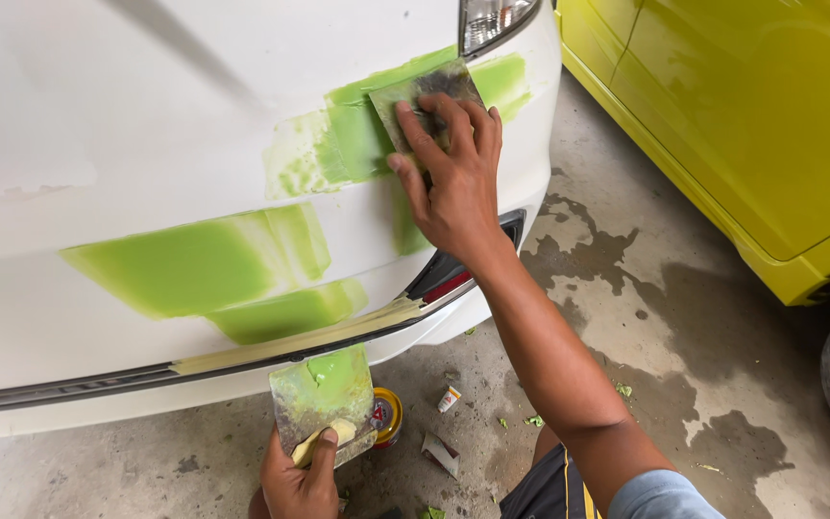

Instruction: The person applies green body filler to the rear bumper of a white car using a small putty knife. They then use a larger metal scraper to smooth and level the filler across the surface.

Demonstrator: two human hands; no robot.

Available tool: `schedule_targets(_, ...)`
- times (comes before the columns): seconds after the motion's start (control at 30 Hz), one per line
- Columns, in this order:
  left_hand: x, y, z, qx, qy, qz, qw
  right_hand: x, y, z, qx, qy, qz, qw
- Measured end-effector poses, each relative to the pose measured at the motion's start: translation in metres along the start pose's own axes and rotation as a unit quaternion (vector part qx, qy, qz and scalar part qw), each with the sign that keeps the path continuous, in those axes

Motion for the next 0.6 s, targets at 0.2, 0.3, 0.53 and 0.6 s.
schedule_targets(0.2, 0.011, -0.007, 0.012, 0.035, -0.057, -0.101, 0.993, 0.021, -0.019, 0.006, 0.015, -0.004, -0.023, 1.0)
schedule_targets(0.3, 0.002, -0.004, 0.008, 0.048, -0.058, -0.104, 0.992, 0.034, -0.011, 0.01, 0.0, -0.019, -0.025, 1.0)
schedule_targets(0.53, 0.01, -0.004, 0.013, 0.071, -0.058, -0.108, 0.99, 0.046, -0.019, 0.014, 0.019, -0.027, -0.041, 0.999)
schedule_targets(0.6, 0.009, -0.006, 0.015, 0.095, -0.058, -0.116, 0.987, 0.047, -0.021, 0.02, 0.019, -0.034, -0.072, 0.997)
Point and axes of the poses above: each hand's wrist, its own z-axis towards the middle knuckle, its own y-axis out of the back of the hand, x = y × z, the point moved 7 cm from there along z, towards the middle knuckle, and after that the axes turned 11 degrees about y, right-handed, at the moved point
